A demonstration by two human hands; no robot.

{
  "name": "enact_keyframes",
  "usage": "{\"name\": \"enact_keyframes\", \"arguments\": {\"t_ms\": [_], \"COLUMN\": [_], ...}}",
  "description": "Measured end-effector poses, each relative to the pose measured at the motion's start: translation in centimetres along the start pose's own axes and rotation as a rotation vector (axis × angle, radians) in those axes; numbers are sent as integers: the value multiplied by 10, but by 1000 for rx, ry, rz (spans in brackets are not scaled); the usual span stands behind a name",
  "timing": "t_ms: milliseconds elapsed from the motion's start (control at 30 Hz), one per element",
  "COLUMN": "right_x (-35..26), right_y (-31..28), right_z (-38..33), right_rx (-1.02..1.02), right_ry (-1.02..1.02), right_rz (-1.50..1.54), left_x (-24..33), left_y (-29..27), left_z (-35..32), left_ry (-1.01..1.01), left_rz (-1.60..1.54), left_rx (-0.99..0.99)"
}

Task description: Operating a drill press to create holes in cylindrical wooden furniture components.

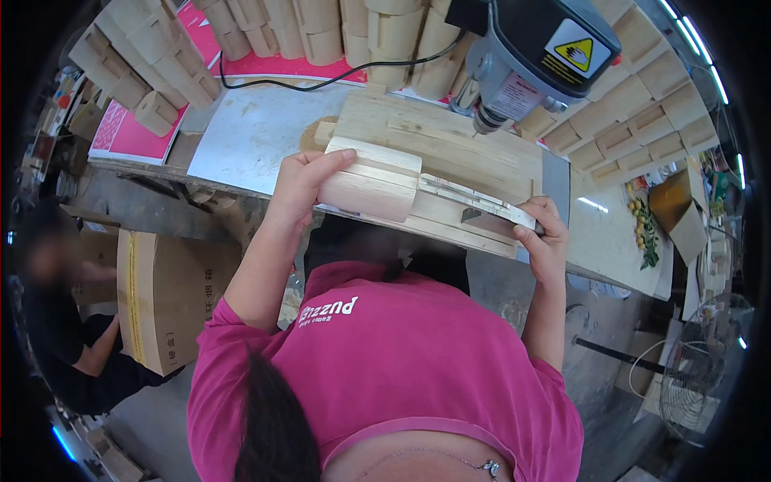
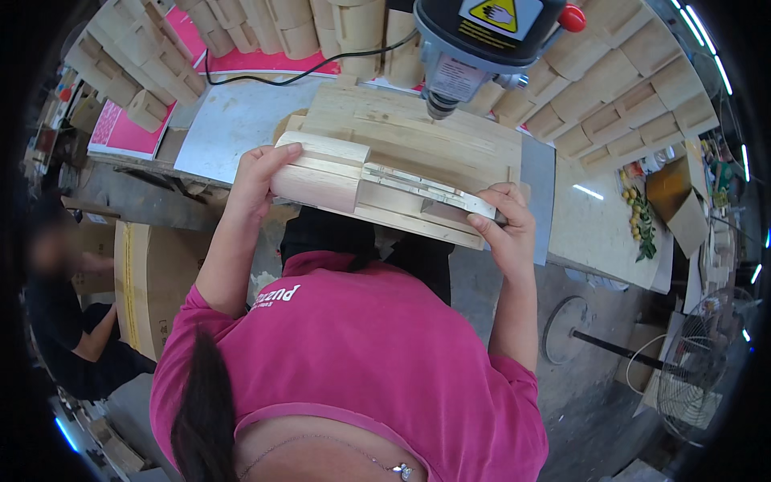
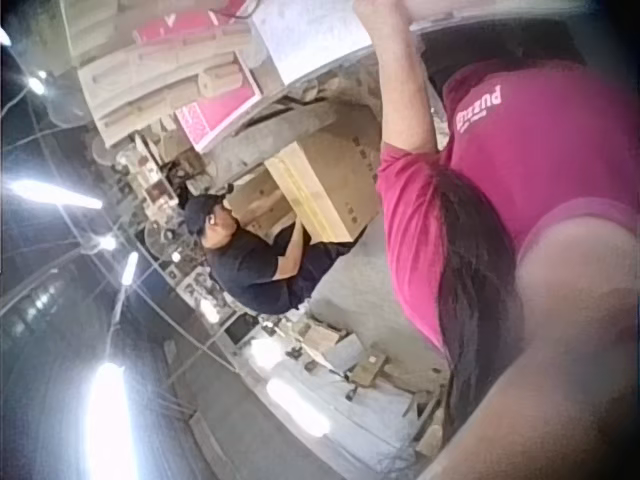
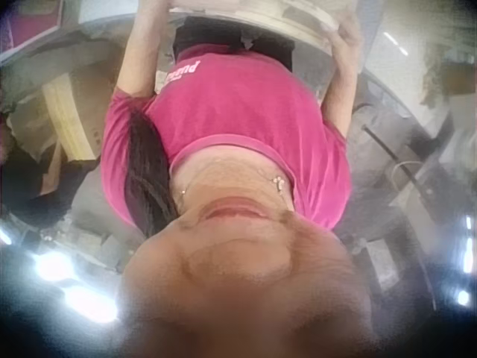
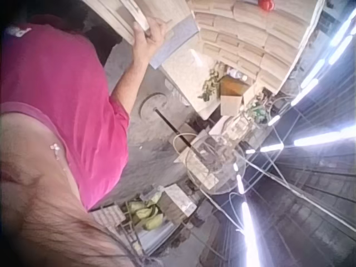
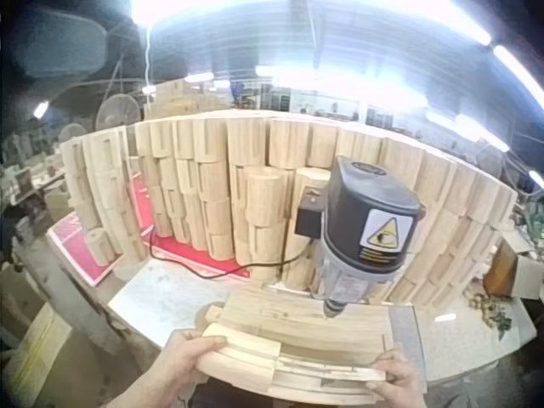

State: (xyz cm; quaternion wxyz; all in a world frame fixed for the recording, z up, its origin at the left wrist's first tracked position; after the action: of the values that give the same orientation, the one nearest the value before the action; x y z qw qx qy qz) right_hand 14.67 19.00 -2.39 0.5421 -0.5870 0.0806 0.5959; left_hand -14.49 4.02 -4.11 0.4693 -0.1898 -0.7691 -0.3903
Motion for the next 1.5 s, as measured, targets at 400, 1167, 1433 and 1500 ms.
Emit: {"name": "enact_keyframes", "arguments": {"t_ms": [400, 1167, 1433, 1500], "right_x": [23, 49, 27, -16], "right_y": [18, 14, -49, -84], "right_z": [-2, 70, 95, 120], "right_rx": [-13, 112, 383, 563], "right_ry": [43, 94, -84, -233], "right_rz": [-22, -308, 72, 38], "left_x": [-71, -75, -76, -75], "left_y": [32, 51, 44, 44], "left_z": [23, 71, 77, 77], "left_ry": [-333, 845, 843, 847], "left_rz": [-107, 1002, 1041, 1040], "left_rx": [-238, -301, -375, -392]}}
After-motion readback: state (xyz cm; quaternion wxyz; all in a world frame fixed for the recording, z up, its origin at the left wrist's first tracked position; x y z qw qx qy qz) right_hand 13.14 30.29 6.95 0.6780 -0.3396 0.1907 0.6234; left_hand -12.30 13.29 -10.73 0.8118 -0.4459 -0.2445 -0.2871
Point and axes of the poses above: each hand's wrist, its own z-axis towards the middle knuckle, its own y-axis out of the palm, x = y × z, the point moved 6 cm from there along z, towards the middle knuckle, and after that the axes turned 14 degrees about -z, right-handed, at the moved point
